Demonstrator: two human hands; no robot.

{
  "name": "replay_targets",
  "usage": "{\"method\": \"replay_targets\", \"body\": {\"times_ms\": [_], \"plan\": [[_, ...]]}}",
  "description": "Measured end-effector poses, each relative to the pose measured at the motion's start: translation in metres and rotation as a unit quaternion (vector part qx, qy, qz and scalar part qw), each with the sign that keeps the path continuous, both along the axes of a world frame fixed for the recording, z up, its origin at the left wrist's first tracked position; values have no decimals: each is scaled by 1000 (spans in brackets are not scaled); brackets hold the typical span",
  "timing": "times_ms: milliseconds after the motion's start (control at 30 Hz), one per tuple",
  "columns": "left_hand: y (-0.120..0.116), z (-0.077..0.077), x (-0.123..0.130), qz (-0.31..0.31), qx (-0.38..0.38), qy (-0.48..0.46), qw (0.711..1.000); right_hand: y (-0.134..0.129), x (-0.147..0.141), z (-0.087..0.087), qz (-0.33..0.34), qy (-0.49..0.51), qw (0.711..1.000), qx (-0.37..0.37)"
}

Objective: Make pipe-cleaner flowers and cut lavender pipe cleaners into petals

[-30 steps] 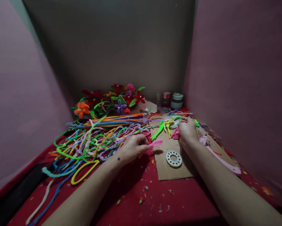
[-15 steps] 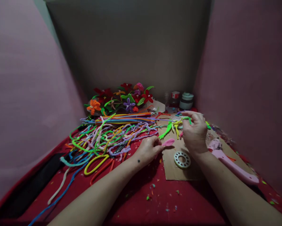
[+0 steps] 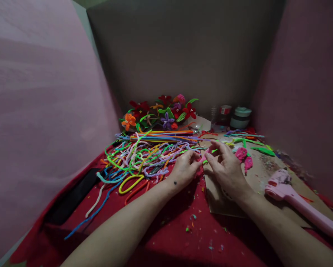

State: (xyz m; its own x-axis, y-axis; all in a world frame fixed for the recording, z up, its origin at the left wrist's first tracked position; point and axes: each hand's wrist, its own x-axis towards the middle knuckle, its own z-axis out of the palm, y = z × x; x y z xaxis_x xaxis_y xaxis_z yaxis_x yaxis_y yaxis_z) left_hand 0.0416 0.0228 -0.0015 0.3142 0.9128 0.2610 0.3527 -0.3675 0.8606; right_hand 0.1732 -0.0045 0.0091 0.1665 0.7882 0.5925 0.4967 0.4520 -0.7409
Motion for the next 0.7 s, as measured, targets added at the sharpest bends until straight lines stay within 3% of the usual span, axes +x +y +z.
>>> {"method": "replay_targets", "body": {"times_ms": [100,267,367,433,500,600,700], "plan": [[-2,2,-1,-3,23,-19,1000,4,1,-2,68,104,984,-126],[-6,3,-1,-19,46,-32,998,8,6,-3,-7,189,977,-95],[-6,3,-1,-31,40,-33,998,9,7,0,91,273,938,-192],[-4,4,-2,-34,12,-21,999,10,7,1,141,332,905,-225],[-3,6,-3,-46,-49,3,998,11,8,2,151,382,882,-230],[-3,11,-5,-80,-152,30,985,13,9,1,143,413,871,-226],[-3,14,-6,-97,-185,30,978,14,9,1,151,424,864,-224]]}}
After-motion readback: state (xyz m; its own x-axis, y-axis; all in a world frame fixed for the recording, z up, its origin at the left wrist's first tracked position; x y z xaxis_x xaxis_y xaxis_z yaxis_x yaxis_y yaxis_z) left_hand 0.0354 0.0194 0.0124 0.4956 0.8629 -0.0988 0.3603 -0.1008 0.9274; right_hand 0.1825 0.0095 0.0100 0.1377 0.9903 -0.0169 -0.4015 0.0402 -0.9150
